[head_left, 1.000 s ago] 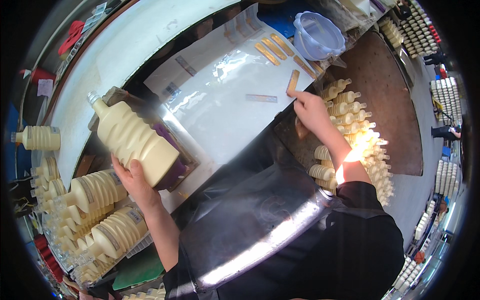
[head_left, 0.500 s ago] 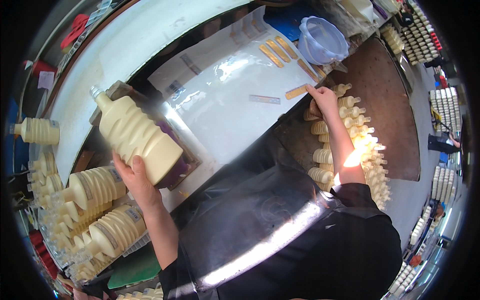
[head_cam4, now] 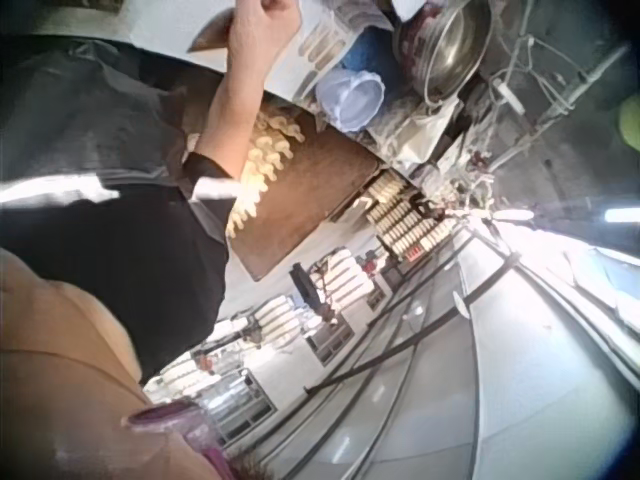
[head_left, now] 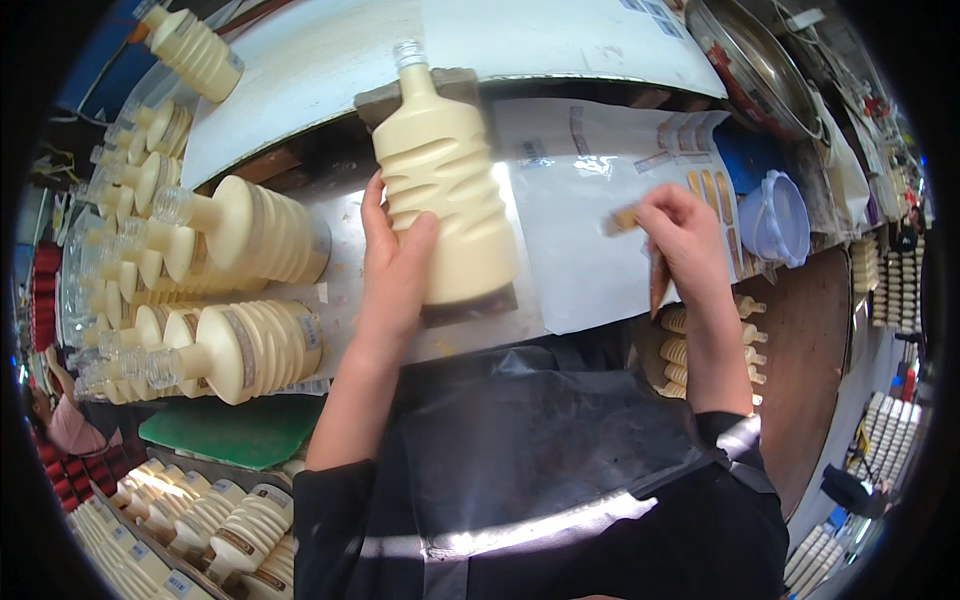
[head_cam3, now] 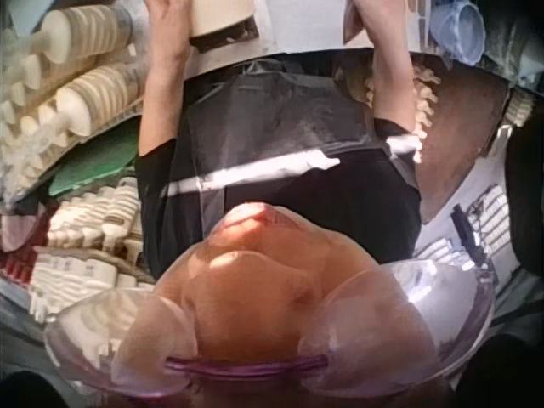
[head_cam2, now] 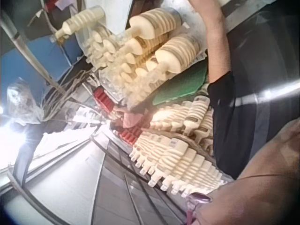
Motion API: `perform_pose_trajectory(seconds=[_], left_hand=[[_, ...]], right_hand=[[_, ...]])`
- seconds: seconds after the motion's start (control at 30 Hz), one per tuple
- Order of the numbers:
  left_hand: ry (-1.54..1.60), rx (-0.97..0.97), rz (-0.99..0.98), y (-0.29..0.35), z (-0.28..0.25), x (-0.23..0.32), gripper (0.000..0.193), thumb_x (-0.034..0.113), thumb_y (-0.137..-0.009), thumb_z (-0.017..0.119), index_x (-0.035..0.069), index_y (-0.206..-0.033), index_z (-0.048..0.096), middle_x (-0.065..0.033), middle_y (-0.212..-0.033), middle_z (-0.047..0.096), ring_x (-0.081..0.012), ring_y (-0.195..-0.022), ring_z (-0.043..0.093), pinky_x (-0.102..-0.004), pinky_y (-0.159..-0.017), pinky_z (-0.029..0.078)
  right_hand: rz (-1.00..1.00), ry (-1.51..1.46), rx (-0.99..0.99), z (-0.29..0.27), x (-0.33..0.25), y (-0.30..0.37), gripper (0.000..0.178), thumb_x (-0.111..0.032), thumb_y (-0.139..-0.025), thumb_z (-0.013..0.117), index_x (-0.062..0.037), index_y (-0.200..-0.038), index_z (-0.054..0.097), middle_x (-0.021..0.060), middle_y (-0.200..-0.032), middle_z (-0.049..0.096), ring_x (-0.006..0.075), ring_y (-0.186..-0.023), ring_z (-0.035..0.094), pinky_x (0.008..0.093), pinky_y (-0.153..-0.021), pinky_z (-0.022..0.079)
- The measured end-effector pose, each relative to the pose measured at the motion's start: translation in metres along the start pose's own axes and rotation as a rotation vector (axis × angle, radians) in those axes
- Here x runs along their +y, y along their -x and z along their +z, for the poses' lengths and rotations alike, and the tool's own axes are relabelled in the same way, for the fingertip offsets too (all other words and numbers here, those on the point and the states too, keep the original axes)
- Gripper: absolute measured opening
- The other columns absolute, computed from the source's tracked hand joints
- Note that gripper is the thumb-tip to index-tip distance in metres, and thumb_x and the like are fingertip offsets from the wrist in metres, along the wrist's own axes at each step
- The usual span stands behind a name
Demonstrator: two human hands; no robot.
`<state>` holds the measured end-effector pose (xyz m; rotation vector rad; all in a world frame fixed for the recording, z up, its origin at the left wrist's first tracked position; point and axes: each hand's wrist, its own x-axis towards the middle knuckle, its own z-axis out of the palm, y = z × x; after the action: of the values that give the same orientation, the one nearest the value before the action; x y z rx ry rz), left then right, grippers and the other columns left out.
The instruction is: The person repeatedly picks up cream-colored ribbed plastic bottles, applies rectangular labels to their sides, smooths them with fingers, and places them back on a nearby surface. The process is repeated for multiple bottles in a consistent sequence.
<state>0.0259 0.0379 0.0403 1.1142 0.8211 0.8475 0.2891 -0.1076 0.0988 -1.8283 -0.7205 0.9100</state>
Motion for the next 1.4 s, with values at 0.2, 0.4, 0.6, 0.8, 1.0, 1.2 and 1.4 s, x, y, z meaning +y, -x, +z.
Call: perform_pose_trajectory(seconds=[0.2,0.4,0.6,0.8,1.0,1.2,1.4], left_hand=[[0.024,0.031,0.206,-0.023,0.004,0.024,0.083,0.014,-0.092,0.056,0.001,-0.161,0.013,-0.0213,-0.156,0.033,-0.0297,-0.142,0.041,-0.0407,-0.116,0.037],[-0.082,0.076,0.128,-0.052,0.009,0.029,0.058,0.041,-0.106,0.057,0.001,-0.144,0.040,-0.0157,-0.129,0.057,-0.0195,-0.117,0.055,-0.0325,-0.102,0.046],[-0.052,0.096,0.107,-0.065,0.006,0.019,0.041,0.027,-0.107,0.056,0.002,-0.137,0.044,-0.0122,-0.124,0.058,-0.0153,-0.112,0.056,-0.0313,-0.098,0.048],[0.011,0.061,0.114,-0.060,0.003,0.015,0.038,0.024,-0.109,0.048,0.004,-0.141,0.042,-0.0116,-0.129,0.056,-0.0154,-0.115,0.055,-0.0314,-0.101,0.046],[0.021,0.050,0.055,-0.063,0.003,0.017,0.041,0.022,-0.108,0.038,0.003,-0.144,0.042,-0.0129,-0.129,0.058,-0.0175,-0.116,0.057,-0.0336,-0.104,0.047],[-0.080,0.068,0.070,-0.068,0.004,0.029,0.043,0.031,-0.111,0.041,0.001,-0.141,0.044,-0.0118,-0.123,0.061,-0.0164,-0.111,0.060,-0.0340,-0.100,0.050],[-0.154,0.077,0.098,-0.072,0.013,0.027,0.047,0.032,-0.104,0.063,0.000,-0.134,0.045,-0.0141,-0.116,0.061,-0.0142,-0.101,0.060,-0.0292,-0.088,0.052]], right_hand=[[-0.384,-0.485,-0.343,0.095,-0.077,-0.044,0.016,-0.016,-0.098,0.069,-0.0011,-0.101,0.067,0.0020,-0.071,0.065,0.0046,-0.048,0.051,0.0192,-0.043,0.036],[-0.173,-0.414,-0.124,0.134,-0.060,-0.071,0.017,-0.018,-0.097,0.072,-0.0007,-0.099,0.071,0.0005,-0.073,0.065,0.0031,-0.054,0.051,0.0189,-0.049,0.039],[-0.147,-0.377,-0.134,0.130,-0.035,-0.080,0.017,-0.019,-0.097,0.073,-0.0024,-0.097,0.071,-0.0010,-0.085,0.067,0.0017,-0.064,0.052,0.0188,-0.059,0.042],[-0.218,-0.301,-0.145,0.135,-0.034,-0.085,0.019,-0.021,-0.097,0.073,-0.0027,-0.093,0.070,-0.0028,-0.083,0.067,0.0021,-0.073,0.056,0.0182,-0.066,0.045],[-0.275,-0.207,-0.121,0.134,-0.034,-0.085,0.019,-0.021,-0.097,0.073,-0.0028,-0.093,0.069,-0.0028,-0.083,0.067,0.0014,-0.073,0.056,0.0180,-0.064,0.044],[-0.032,-0.447,-0.236,0.124,-0.036,-0.100,0.022,-0.019,-0.102,0.066,-0.0036,-0.118,0.065,-0.0036,-0.083,0.062,0.0009,-0.064,0.049,0.0171,-0.059,0.041],[-0.268,-0.208,-0.298,0.130,-0.034,-0.100,0.027,-0.021,-0.100,0.069,-0.0051,-0.122,0.067,-0.0057,-0.082,0.059,0.0004,-0.072,0.053,0.0171,-0.064,0.043]])
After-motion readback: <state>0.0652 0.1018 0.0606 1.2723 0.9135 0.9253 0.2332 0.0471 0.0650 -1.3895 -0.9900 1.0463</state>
